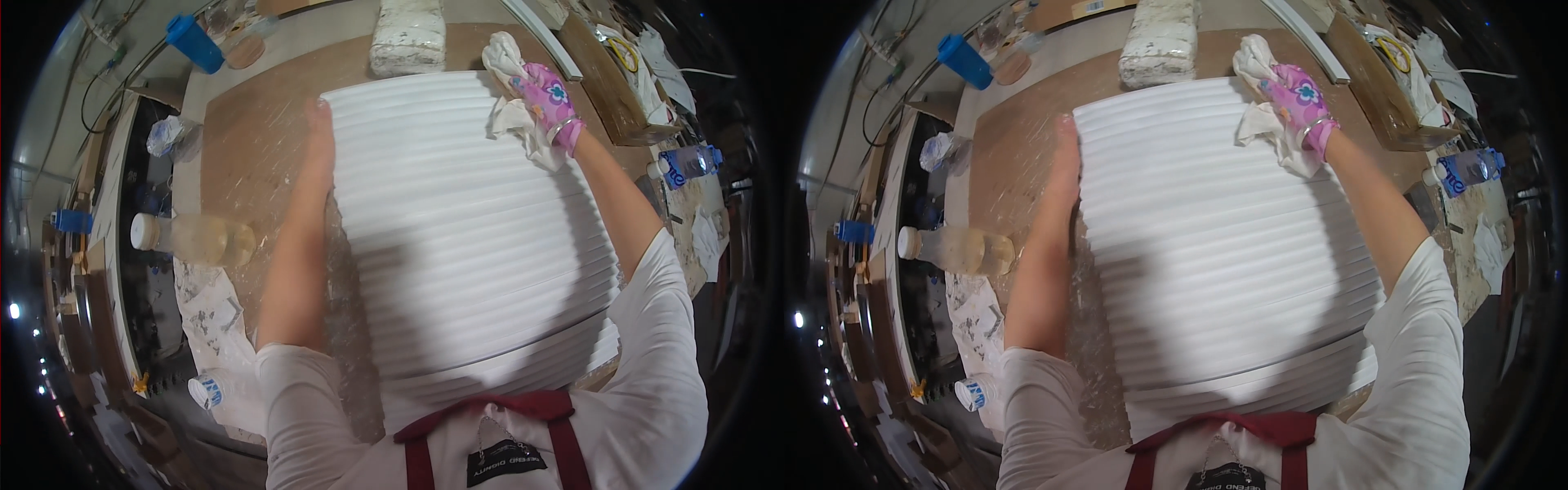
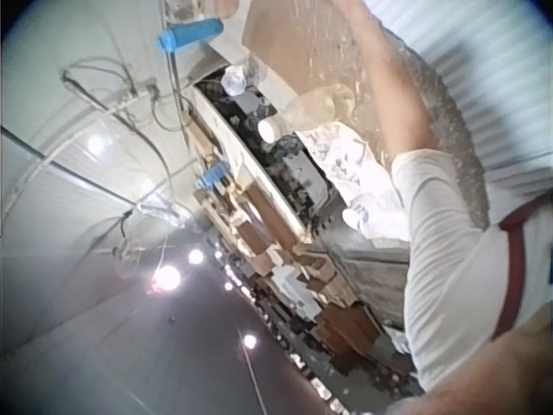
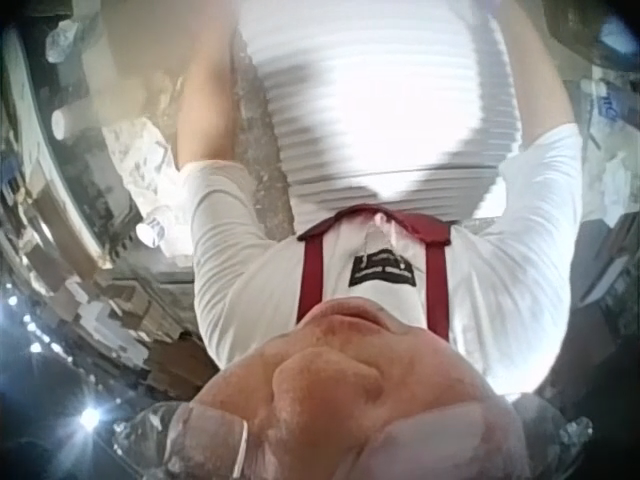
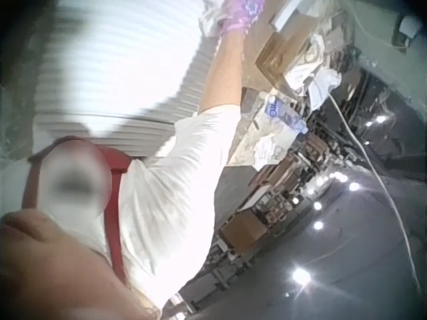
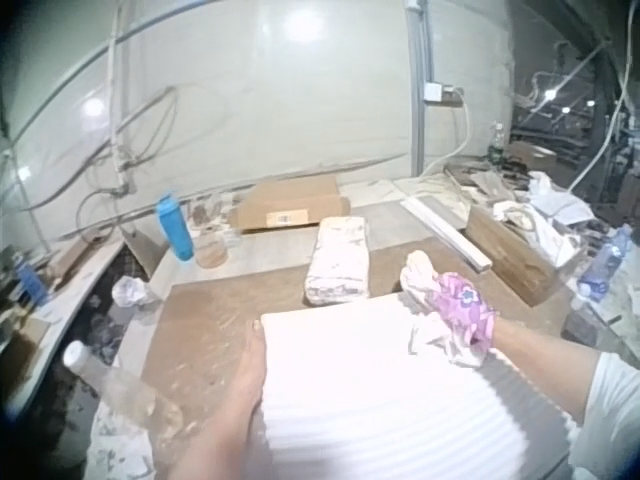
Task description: The person sands the surfaces and edges of white panels with a sanding block, wipes them with a cloth, pours liquid from a bottle onto the cloth, and applies a substance from a container to the panel edges with a spatula.
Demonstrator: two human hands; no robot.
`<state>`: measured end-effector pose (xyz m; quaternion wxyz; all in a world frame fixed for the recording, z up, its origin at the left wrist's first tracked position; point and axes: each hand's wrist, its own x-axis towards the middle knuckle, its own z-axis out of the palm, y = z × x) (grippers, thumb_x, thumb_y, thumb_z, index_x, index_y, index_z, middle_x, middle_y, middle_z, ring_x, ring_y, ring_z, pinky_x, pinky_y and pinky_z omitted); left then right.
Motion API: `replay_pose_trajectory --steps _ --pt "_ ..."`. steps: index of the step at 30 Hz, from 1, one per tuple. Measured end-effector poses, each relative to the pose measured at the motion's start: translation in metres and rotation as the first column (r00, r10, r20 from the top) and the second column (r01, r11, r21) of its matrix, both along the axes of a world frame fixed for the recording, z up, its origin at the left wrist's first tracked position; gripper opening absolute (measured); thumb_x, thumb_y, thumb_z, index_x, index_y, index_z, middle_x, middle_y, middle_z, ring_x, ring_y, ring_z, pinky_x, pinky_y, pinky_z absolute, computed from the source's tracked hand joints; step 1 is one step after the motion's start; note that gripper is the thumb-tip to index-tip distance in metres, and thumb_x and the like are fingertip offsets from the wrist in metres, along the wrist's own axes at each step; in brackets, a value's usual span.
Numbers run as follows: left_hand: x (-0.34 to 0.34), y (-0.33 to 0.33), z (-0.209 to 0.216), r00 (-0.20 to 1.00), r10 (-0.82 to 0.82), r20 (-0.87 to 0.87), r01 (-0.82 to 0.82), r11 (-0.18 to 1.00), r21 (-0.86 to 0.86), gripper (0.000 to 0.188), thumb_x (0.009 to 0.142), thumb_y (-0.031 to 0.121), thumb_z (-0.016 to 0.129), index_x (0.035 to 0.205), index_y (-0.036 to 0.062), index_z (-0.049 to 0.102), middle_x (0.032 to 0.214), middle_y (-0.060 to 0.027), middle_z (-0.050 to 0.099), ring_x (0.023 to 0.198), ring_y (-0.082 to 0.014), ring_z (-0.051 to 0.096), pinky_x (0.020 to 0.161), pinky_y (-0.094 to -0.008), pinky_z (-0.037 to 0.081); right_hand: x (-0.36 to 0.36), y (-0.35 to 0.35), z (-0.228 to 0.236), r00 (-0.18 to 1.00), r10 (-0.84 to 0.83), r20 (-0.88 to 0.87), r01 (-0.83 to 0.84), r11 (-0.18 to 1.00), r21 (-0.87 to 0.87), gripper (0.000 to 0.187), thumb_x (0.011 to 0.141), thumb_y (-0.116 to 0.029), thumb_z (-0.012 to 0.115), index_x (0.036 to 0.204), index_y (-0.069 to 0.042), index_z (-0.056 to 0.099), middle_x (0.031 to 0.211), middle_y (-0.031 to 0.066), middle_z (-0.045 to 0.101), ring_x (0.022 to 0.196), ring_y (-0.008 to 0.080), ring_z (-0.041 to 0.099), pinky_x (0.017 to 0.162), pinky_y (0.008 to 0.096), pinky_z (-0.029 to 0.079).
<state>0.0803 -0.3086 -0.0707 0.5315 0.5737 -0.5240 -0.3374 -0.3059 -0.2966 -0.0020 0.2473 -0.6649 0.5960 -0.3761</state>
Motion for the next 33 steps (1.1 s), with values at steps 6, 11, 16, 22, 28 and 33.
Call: replay_pose_trajectory --steps 6,11,16,22,28,33 --pt "-0.031 -0.014 0.026 0.494 -0.004 0.869 0.194 0.975 -0.106 0.052 0.101 0.030 0.040 0.145 0.0024 0.038 0.149 -0.0200 0.038 0.136 -0.0403 0.035 0.114 -0.0447 0.028 0.132 0.003 0.000 0.569 -0.022 -0.822 -0.477 0.805 -0.353 0.025 0.073 -0.019 0.062 0.094 -0.007 0.066 0.100 0.0179 0.062 0.097 0.0350 0.061 0.086 0.0467 0.050" --pt "-0.016 -0.018 0.019 0.398 -0.084 0.913 0.271 0.962 -0.030 0.042 0.099 0.023 0.043 0.137 0.0055 0.047 0.138 -0.0179 0.048 0.129 -0.0378 0.041 0.107 -0.0474 0.035 0.128 0.000 0.005 0.737 0.042 -0.675 -0.195 0.969 -0.153 0.022 0.082 -0.018 0.057 0.097 -0.007 0.069 0.094 0.0152 0.068 0.089 0.0328 0.066 0.081 0.0420 0.052" --pt "-0.021 -0.018 0.010 0.450 -0.004 0.893 0.246 0.962 -0.119 0.041 0.099 0.025 0.044 0.135 0.0061 0.048 0.137 -0.0176 0.047 0.128 -0.0371 0.041 0.107 -0.0456 0.036 -0.142 0.002 0.002 0.518 -0.184 -0.835 0.291 0.956 -0.030 0.025 0.084 -0.018 0.062 0.104 -0.004 0.066 0.107 0.0117 0.066 0.097 0.0266 0.064 0.086 0.0365 0.053" --pt "-0.023 -0.023 0.012 0.468 -0.060 0.881 0.261 0.962 -0.074 0.042 0.099 0.025 0.044 0.136 0.0058 0.048 0.137 -0.0186 0.047 0.129 -0.0400 0.038 0.110 -0.0461 0.032 -0.097 -0.037 -0.014 0.838 0.000 -0.545 -0.160 0.956 -0.245 0.023 0.088 -0.019 0.058 0.106 -0.008 0.065 0.109 0.0100 0.065 0.100 0.0255 0.064 0.088 0.0351 0.051" --pt "-0.009 -0.019 0.007 0.430 -0.055 0.901 0.252 0.966 -0.062 0.042 0.101 0.026 0.041 0.138 0.0062 0.047 0.140 -0.0192 0.045 0.132 -0.0410 0.035 0.113 -0.0466 0.028 -0.060 -0.011 0.004 0.707 0.004 -0.707 -0.072 0.995 -0.067 0.018 0.087 -0.018 0.052 0.102 -0.009 0.060 0.106 0.0152 0.065 0.098 0.0295 0.065 0.086 0.0375 0.052" --pt "-0.021 -0.018 0.013 0.362 -0.026 0.932 0.210 0.976 -0.054 0.042 0.101 0.027 0.041 0.137 0.0058 0.047 0.142 -0.0188 0.044 0.131 -0.0417 0.036 0.112 -0.0462 0.029 -0.155 -0.010 0.005 0.573 -0.032 -0.819 0.324 0.927 0.191 0.025 0.084 -0.018 0.063 0.108 -0.011 0.065 0.103 0.0145 0.065 0.096 0.0326 0.064 0.083 0.0395 0.054"
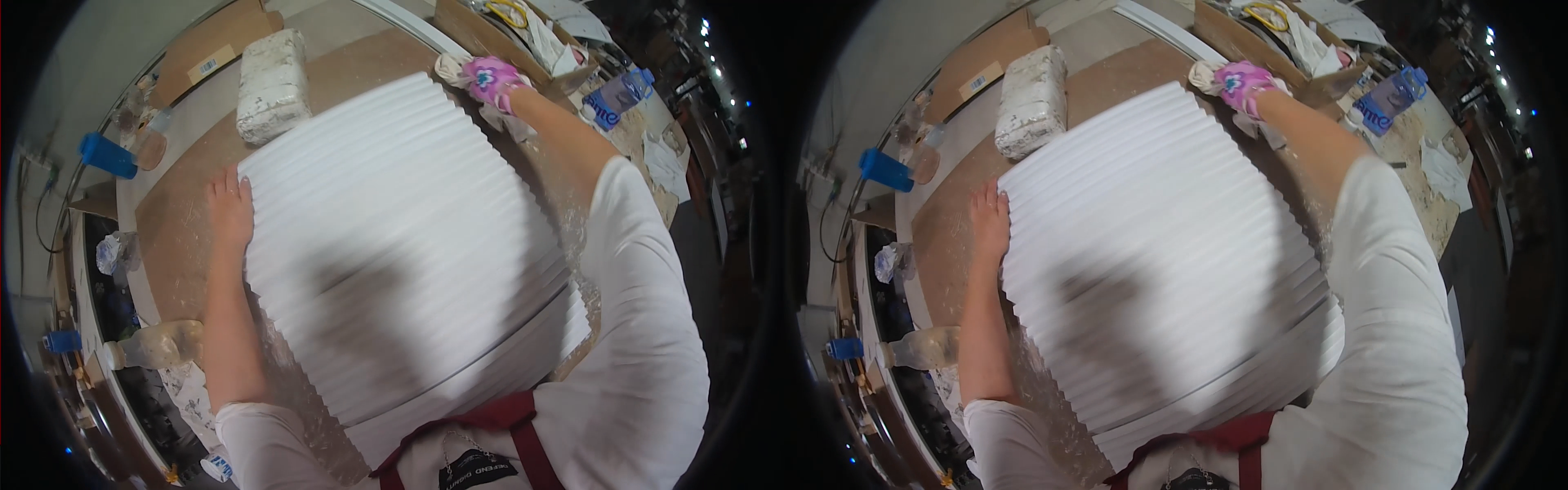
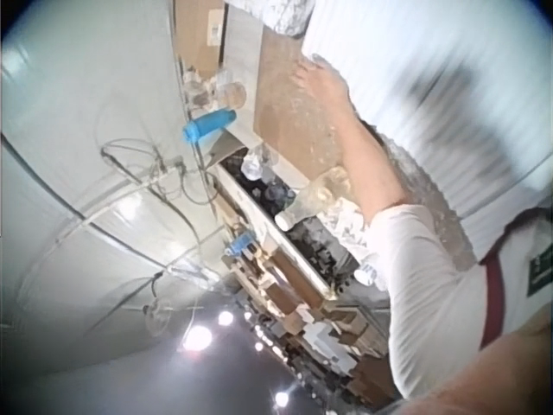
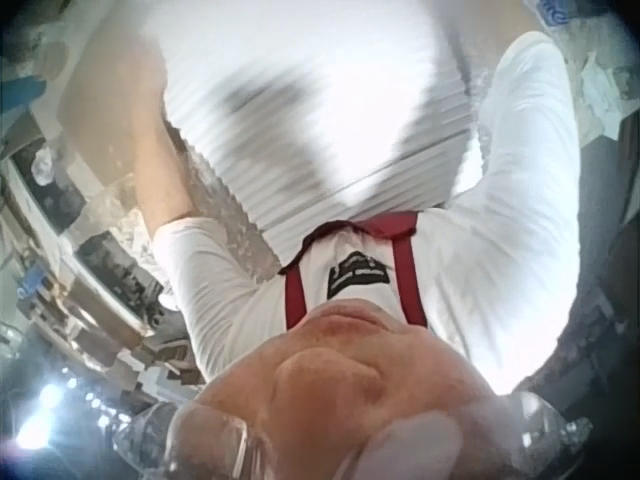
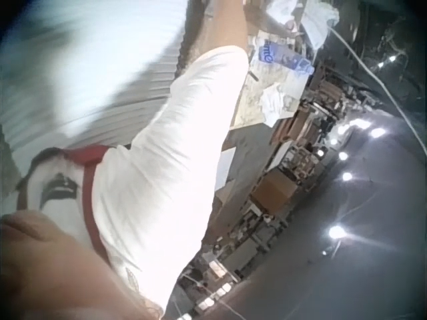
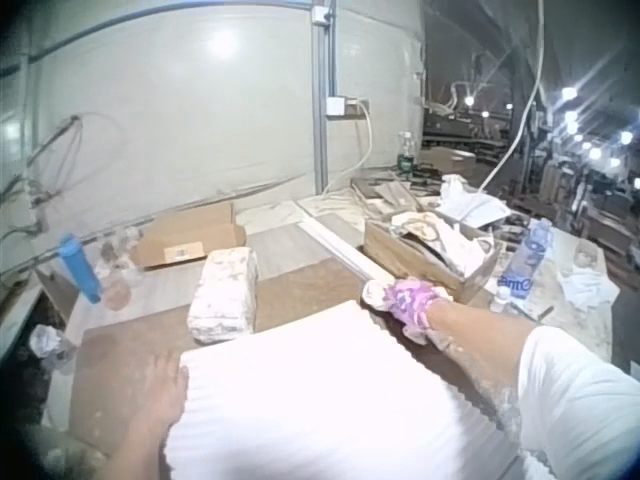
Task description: The person sands the surfaces and edges of white panels with a sanding block, wipes them with a cloth, pours liquid from a bottle onto the cloth, and applies a substance from a container to the panel edges with a spatula.
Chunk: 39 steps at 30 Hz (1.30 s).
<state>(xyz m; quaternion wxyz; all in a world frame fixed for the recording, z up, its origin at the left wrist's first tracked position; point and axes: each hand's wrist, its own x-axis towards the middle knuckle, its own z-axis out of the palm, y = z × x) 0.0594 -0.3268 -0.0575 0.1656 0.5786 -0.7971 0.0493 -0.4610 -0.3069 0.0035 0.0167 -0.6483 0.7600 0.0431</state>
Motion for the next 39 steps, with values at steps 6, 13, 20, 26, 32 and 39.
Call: replay_pose_trajectory --steps 6,13,20,26,32,39 --pt "0.000 0.003 0.003 0.993 -0.026 -0.115 0.027 1.000 0.010 0.042 0.101 0.027 0.042 0.136 0.0057 0.048 0.138 -0.0190 0.047 0.130 -0.0419 0.037 0.111 -0.0469 0.030 0.092 -0.003 0.021 0.972 0.198 0.130 -0.190 0.979 -0.070 0.024 0.086 -0.024 0.060 0.106 -0.010 0.064 0.109 0.0142 0.061 0.106 0.0241 0.060 0.086 0.0383 0.052" --pt "-0.005 -0.006 0.001 0.993 -0.068 -0.101 0.062 0.996 -0.057 0.041 0.099 0.024 0.044 0.136 0.0061 0.049 0.136 -0.0190 0.047 0.128 -0.0408 0.038 0.109 -0.0472 0.032 -0.015 -0.016 0.010 0.996 0.011 -0.091 -0.021 0.994 -0.104 0.017 0.089 -0.030 0.062 0.099 -0.018 0.068 0.098 0.0024 0.069 0.093 0.0225 0.066 0.082 0.0368 0.052" --pt "0.000 0.003 0.002 0.998 -0.033 -0.047 0.032 0.999 -0.030 0.041 0.099 0.024 0.044 0.135 0.0055 0.049 0.136 -0.0183 0.048 0.128 -0.0391 0.039 0.109 -0.0458 0.033 0.079 -0.013 -0.003 0.856 0.332 0.396 -0.225 0.930 -0.292 0.038 0.089 -0.031 0.058 0.120 -0.010 0.057 0.110 0.0186 0.062 0.101 0.0337 0.060 0.090 0.0399 0.050" --pt "-0.006 0.001 0.006 0.994 -0.054 -0.098 0.054 0.999 -0.007 0.041 0.100 0.025 0.042 0.136 0.0070 0.049 0.136 -0.0169 0.050 0.127 -0.0379 0.041 0.109 -0.0462 0.031 0.017 0.002 0.031 0.977 0.213 0.004 -0.207 0.953 -0.221 0.025 0.093 -0.026 0.052 0.111 -0.012 0.062 0.107 0.0141 0.063 0.099 0.0310 0.062 0.084 0.0375 0.051" --pt "0.007 0.006 0.002 0.989 -0.017 -0.147 0.023 0.999 0.043 0.041 0.100 0.025 0.043 0.137 0.0075 0.047 0.141 -0.0187 0.045 0.132 -0.0411 0.036 0.112 -0.0469 0.029 0.211 -0.004 0.033 0.675 0.726 0.131 -0.601 0.644 -0.473 0.036 0.093 -0.029 0.047 0.120 -0.008 0.057 0.120 0.0166 0.057 0.112 0.0335 0.055 0.095 0.0427 0.044" --pt "0.008 0.012 0.008 0.997 -0.009 -0.082 0.016 0.996 0.088 0.044 0.100 0.026 0.042 0.139 0.0066 0.046 0.142 -0.0194 0.044 0.133 -0.0416 0.035 0.112 -0.0472 0.028 0.246 -0.019 -0.041 0.698 0.715 0.034 -0.572 0.586 -0.574 0.025 0.088 -0.031 0.057 0.105 -0.015 0.067 0.109 0.0126 0.065 0.098 0.0277 0.062 0.081 0.0387 0.051"
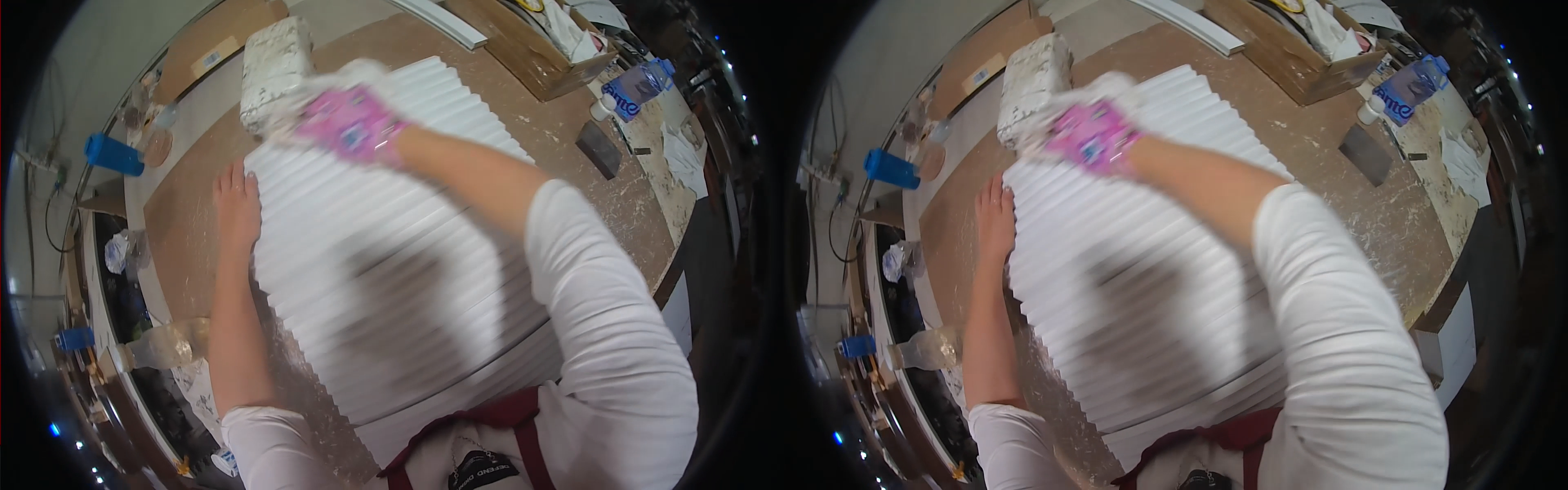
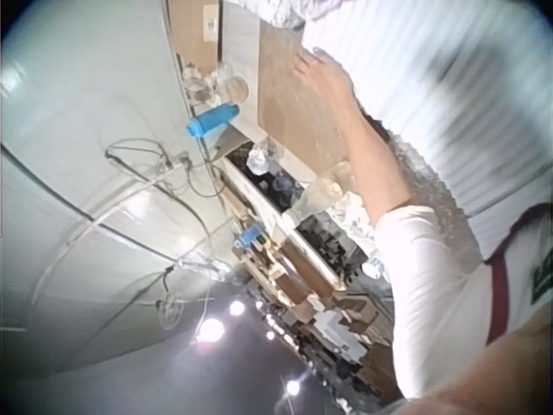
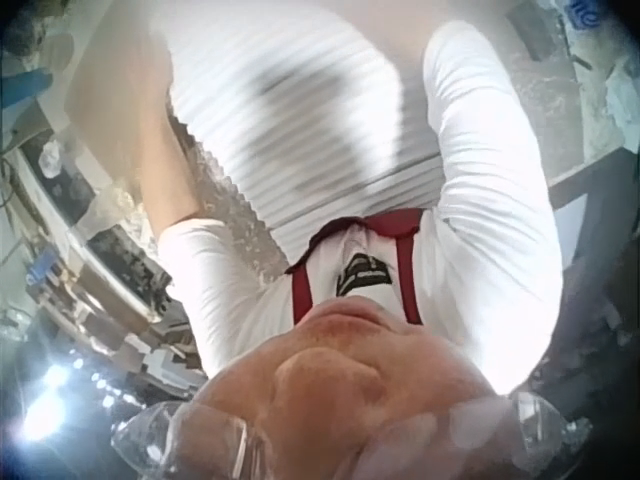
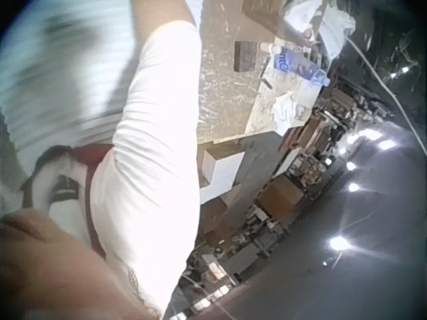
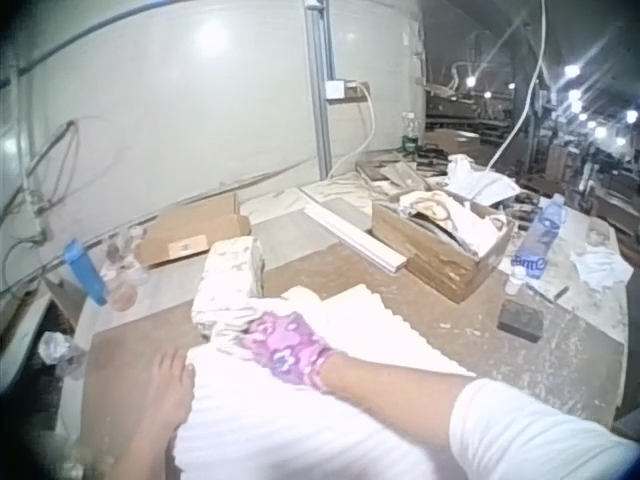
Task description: The person sands the surfaces and edges of white panels with a sanding block, wipes them with a cloth, pours liquid from a bottle onto the cloth, and applies a substance from a container to the panel edges with a spatula.
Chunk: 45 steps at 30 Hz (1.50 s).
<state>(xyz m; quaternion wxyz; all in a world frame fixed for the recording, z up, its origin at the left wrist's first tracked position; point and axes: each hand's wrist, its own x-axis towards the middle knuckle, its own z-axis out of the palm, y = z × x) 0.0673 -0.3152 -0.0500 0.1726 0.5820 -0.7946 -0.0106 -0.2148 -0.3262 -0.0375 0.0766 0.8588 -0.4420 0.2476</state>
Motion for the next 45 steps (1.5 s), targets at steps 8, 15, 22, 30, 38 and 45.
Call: replay_pose_trajectory --steps 8,15,22,30,38,45 --pt "-0.013 -0.013 -0.007 1.000 -0.026 -0.006 0.025 0.993 -0.114 0.043 0.100 0.026 0.042 0.137 0.0061 0.049 0.138 -0.0186 0.049 0.129 -0.0392 0.039 0.111 -0.0463 0.029 -0.218 0.011 0.059 0.826 -0.558 0.086 0.369 0.648 0.666 0.038 0.092 -0.033 0.058 0.121 -0.007 0.059 0.110 0.0105 0.064 0.098 0.0213 0.062 0.087 0.0321 0.053" --pt "0.001 -0.022 -0.015 0.997 -0.074 0.012 0.075 0.994 -0.086 0.043 0.100 0.025 0.044 0.137 0.0046 0.046 0.141 -0.0196 0.045 0.132 -0.0404 0.036 0.114 -0.0474 0.026 0.030 0.020 0.039 0.997 0.068 -0.023 -0.062 0.981 0.184 0.035 0.093 -0.025 0.056 0.123 -0.008 0.059 0.114 0.0103 0.062 0.104 0.0227 0.060 0.091 0.0340 0.051" --pt "-0.011 0.001 0.007 1.000 0.004 -0.010 -0.004 1.000 -0.001 0.046 0.101 0.027 0.040 0.140 0.0033 0.044 0.141 -0.0218 0.045 0.130 -0.0395 0.039 0.114 -0.0472 0.025 -0.105 0.039 0.021 0.997 0.053 -0.064 -0.048 0.996 0.078 0.033 0.094 -0.018 0.054 0.125 -0.008 0.059 0.117 0.0100 0.060 0.110 0.0241 0.058 0.094 0.0358 0.048" --pt "-0.004 -0.009 -0.007 0.995 0.021 0.102 -0.013 0.997 -0.073 0.044 0.100 0.026 0.043 0.136 0.0027 0.048 0.137 -0.0212 0.049 0.130 -0.0405 0.040 0.112 -0.0469 0.029 -0.166 0.026 0.058 0.991 -0.135 -0.005 0.115 0.827 0.550 0.041 0.095 -0.021 0.050 0.135 -0.011 0.048 0.116 0.0139 0.062 0.095 0.0255 0.064 0.086 0.0357 0.055" --pt "0.002 -0.015 -0.008 0.998 -0.019 0.060 0.021 0.999 -0.046 0.045 0.100 0.028 0.040 0.139 0.0067 0.047 0.143 -0.0176 0.044 0.133 -0.0382 0.036 0.112 -0.0456 0.029 -0.041 0.054 0.067 0.923 -0.044 -0.382 0.120 0.977 0.178 0.035 0.096 -0.022 0.045 0.128 -0.014 0.055 0.119 0.0122 0.061 0.116 0.0263 0.056 0.092 0.0435 0.050" --pt "-0.036 0.005 0.032 0.988 0.101 0.115 -0.113 0.988 0.104 0.051 0.099 0.034 0.042 0.145 0.0110 0.037 0.153 -0.0144 0.032 0.143 -0.0345 0.025 0.112 -0.0584 0.023 -0.272 0.047 0.050 0.812 -0.499 0.303 0.378 0.845 0.379 0.043 0.099 -0.039 0.044 0.129 -0.009 0.053 0.112 0.0105 0.064 0.098 0.0203 0.064 0.084 0.0340 0.052"
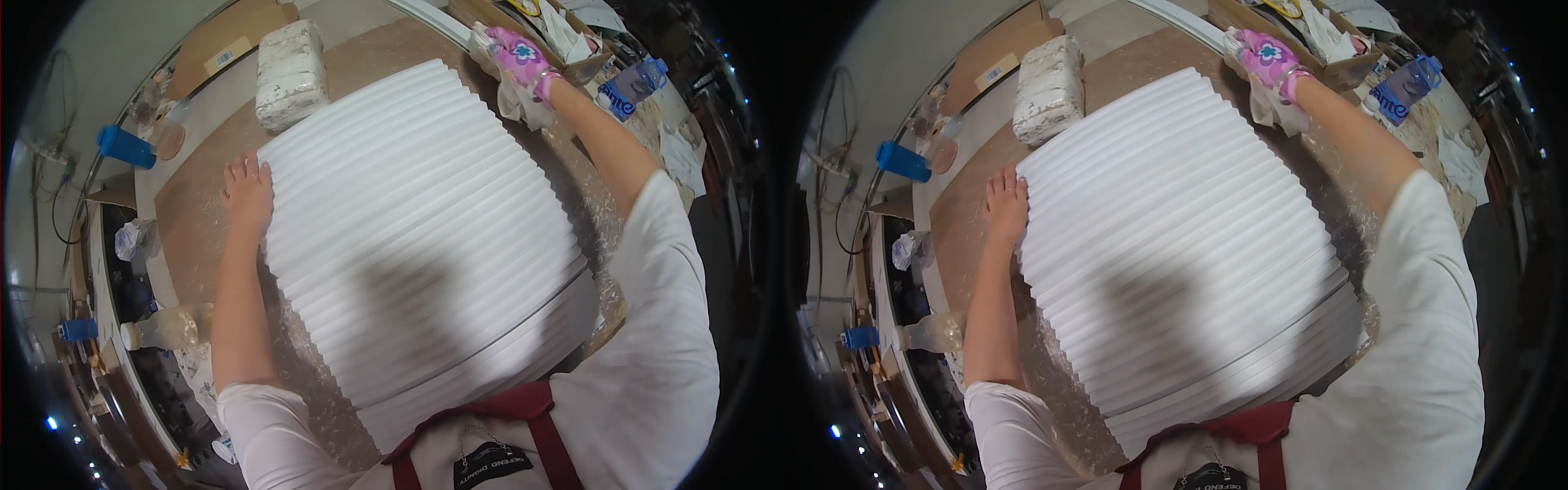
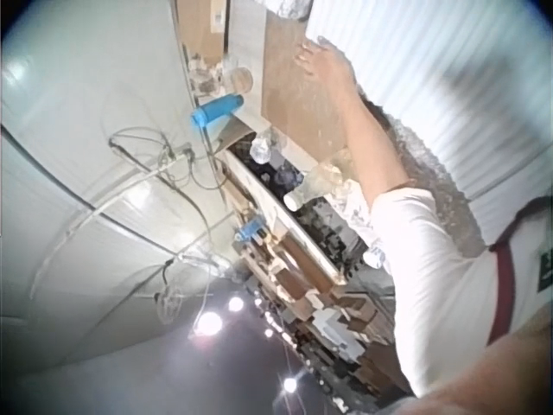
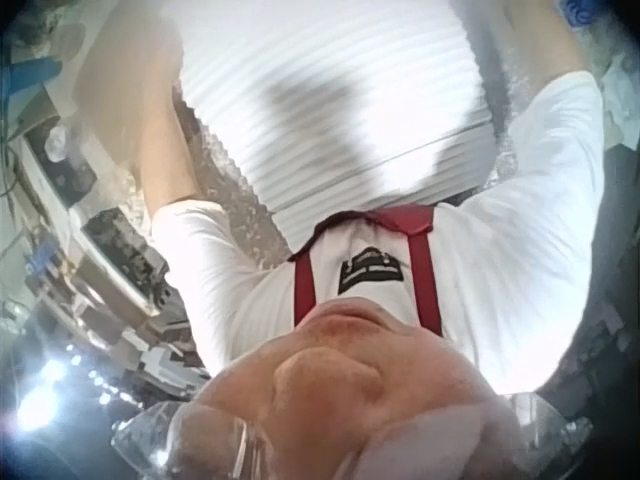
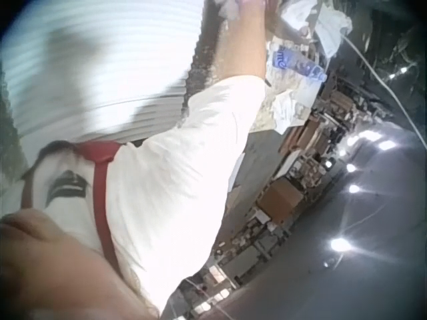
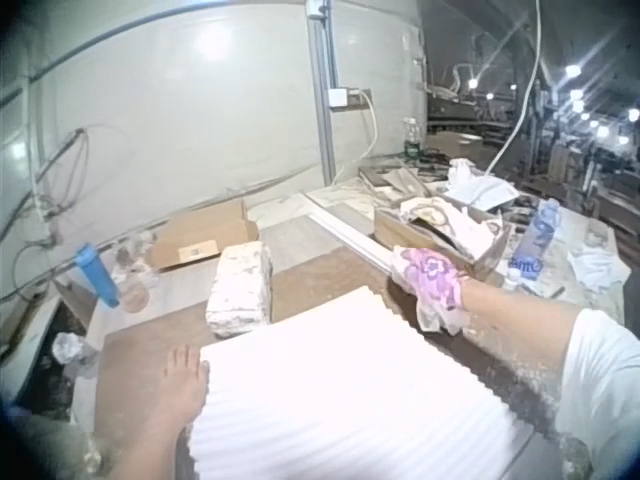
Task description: The person sands the surfaces and edges of white panels with a sanding block, wipes them with a cloth, pours liquid from a bottle onto the cloth, and applies a substance from a container to the panel edges with a spatula.
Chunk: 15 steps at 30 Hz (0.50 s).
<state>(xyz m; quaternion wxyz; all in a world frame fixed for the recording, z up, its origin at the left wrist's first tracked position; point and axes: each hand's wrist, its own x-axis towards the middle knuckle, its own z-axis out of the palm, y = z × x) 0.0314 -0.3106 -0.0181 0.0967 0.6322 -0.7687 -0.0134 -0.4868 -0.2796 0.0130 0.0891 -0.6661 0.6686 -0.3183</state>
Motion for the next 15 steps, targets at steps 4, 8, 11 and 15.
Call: replay_pose_trajectory --steps 4,8,11,15 --pt "-0.018 0.035 0.007 0.995 -0.104 -0.004 0.102 0.979 -0.178 0.054 0.098 0.039 0.042 0.146 0.0127 0.037 0.158 -0.0107 0.024 0.146 -0.0323 0.021 0.112 -0.0607 0.020 0.152 0.059 0.076 0.812 0.308 -0.496 -0.365 0.931 -0.019 0.036 0.098 -0.034 0.046 0.129 -0.016 0.055 0.118 0.0120 0.062 0.117 0.0298 0.056 0.099 0.0422 0.045" --pt "-0.034 0.064 -0.004 0.988 -0.150 0.037 0.143 0.979 0.142 0.058 0.098 0.041 0.041 0.147 0.0121 0.036 0.160 -0.0081 0.020 0.147 -0.0317 0.019 0.113 -0.0598 0.017 0.241 0.076 -0.027 0.722 0.367 -0.587 -0.562 0.805 -0.189 0.031 0.095 -0.032 0.050 0.122 -0.018 0.059 0.122 0.0087 0.062 0.116 0.0287 0.056 0.096 0.0526 0.045" --pt "-0.030 0.071 -0.010 0.991 -0.134 0.000 0.134 0.988 0.083 0.057 0.100 0.043 0.037 0.150 0.0146 0.034 0.159 -0.0076 0.025 0.146 -0.0316 0.021 0.113 -0.0573 0.018 0.203 0.067 -0.005 0.731 0.480 -0.485 -0.509 0.857 0.081 0.031 0.091 -0.024 0.056 0.119 -0.013 0.062 0.124 0.0096 0.061 0.116 0.0298 0.057 0.096 0.0496 0.047" --pt "-0.041 0.065 -0.013 0.990 -0.140 -0.014 0.140 0.990 0.032 0.056 0.101 0.044 0.036 0.150 0.0178 0.033 0.158 -0.0068 0.027 0.145 -0.0308 0.023 0.113 -0.0571 0.019 0.033 0.048 -0.034 0.826 0.280 -0.489 -0.184 0.954 0.236 0.035 0.084 -0.015 0.066 0.118 -0.005 0.063 0.118 0.0134 0.063 0.113 0.0256 0.059 0.100 0.0363 0.047"
